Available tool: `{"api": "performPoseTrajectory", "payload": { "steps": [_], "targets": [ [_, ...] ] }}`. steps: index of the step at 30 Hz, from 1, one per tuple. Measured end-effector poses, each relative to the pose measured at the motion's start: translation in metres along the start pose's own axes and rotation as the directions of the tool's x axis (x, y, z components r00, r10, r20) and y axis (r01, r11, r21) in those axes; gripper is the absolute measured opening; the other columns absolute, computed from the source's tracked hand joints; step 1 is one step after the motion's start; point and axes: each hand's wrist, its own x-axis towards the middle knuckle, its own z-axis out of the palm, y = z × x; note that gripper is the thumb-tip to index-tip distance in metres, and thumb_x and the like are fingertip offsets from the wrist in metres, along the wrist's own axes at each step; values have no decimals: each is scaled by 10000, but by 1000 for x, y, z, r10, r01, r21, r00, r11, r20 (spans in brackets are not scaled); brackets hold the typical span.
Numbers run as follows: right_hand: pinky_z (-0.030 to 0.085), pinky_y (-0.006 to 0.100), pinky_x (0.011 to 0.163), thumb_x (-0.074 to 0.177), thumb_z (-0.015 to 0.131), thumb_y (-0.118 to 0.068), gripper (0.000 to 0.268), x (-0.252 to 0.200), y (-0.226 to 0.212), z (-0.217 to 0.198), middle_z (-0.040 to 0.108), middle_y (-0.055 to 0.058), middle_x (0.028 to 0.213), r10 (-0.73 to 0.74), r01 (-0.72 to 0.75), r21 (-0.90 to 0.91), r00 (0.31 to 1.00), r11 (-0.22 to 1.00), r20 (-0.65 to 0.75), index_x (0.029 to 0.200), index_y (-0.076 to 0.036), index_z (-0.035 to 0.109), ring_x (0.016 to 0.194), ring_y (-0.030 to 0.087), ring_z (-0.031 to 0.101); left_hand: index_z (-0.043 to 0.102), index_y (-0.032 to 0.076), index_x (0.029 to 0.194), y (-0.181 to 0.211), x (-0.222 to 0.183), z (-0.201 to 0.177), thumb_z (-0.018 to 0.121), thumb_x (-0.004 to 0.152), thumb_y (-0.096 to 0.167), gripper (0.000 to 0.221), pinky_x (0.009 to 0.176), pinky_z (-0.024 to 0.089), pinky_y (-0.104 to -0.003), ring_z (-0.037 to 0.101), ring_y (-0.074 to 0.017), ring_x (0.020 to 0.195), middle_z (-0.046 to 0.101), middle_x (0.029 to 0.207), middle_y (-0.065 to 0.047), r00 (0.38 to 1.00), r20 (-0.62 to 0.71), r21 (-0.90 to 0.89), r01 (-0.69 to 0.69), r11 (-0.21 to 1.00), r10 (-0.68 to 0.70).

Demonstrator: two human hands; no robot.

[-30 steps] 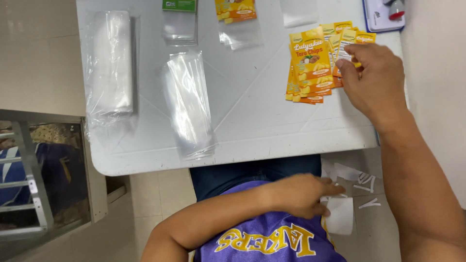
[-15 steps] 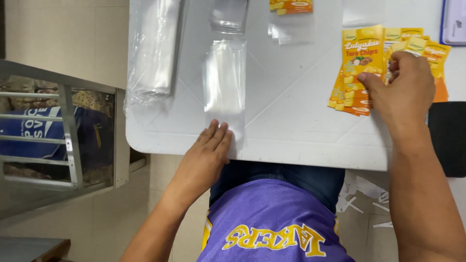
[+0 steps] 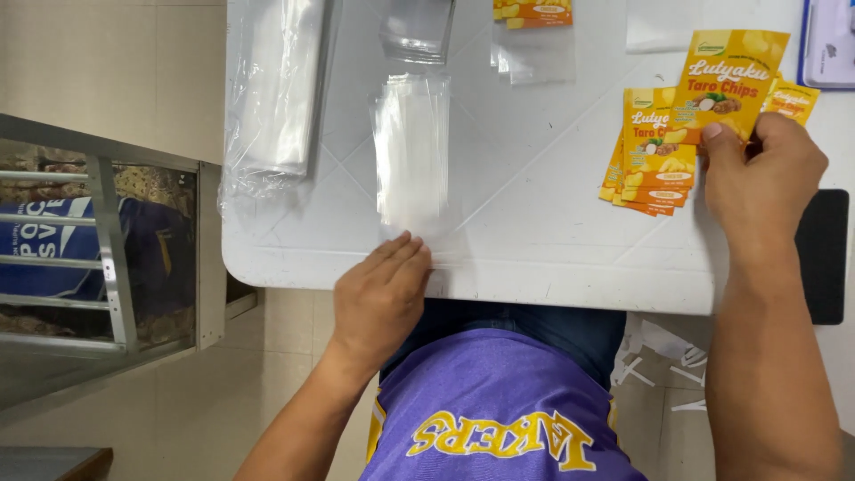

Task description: Peeling adhesive labels from a sheet and sticking them onto clear plastic envelopes.

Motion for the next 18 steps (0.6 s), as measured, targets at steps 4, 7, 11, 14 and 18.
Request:
{"api": "performPoseTrajectory", "payload": {
  "steps": [4,7,11,14,18],
  "targets": [
    [611,299,660,1157,732,-63,157,-21,-27,-27,805,98,1076,-58,64,232,998,971,-35,1023,10,694,909,142,743,754,60,988,-5,-24,12,675,859,-28,175,864,621,-383,751,-270,1071,792,1066,-97,989,146,74,15,997,-26],
    [499,294,674,1205,779,-73,103,-31,-12,-34,711,67,1056,-40,57,249,997,967,-73,1202,18,731,899,125,604,756,84,1015,2,-11,-6,705,941,75,91,892,609,-373,741,-255,1096,789,1085,-65,983,178,49,44,998,-52],
    [529,304,711,1189,719,100,369,-50,-31,-38,646,250,1239,-87,94,650,995,754,-44,1417,32,437,867,203,580,722,-48,1054,39,21,-8,600,1006,26,150,982,593,-453,732,-378,1067,746,1105,-210,988,11,-174,-148,974,152],
    [541,331,667,1113,722,158,534,-66,-59,-35,629,279,1112,-60,41,709,998,704,2,1463,-18,360,765,232,588,699,-89,1111,58,8,49,574,1031,47,201,1048,549,-522,687,-440,1150,723,1152,-254,969,65,-289,-210,934,239],
    [542,290,646,989,726,94,618,-85,-88,-37,655,273,1136,11,-104,741,991,663,130,1460,-51,352,728,188,556,723,-66,1146,71,-6,87,659,1042,152,249,1106,510,-536,650,-424,1252,722,1234,-257,951,124,-253,-245,936,282]
  ]
}}
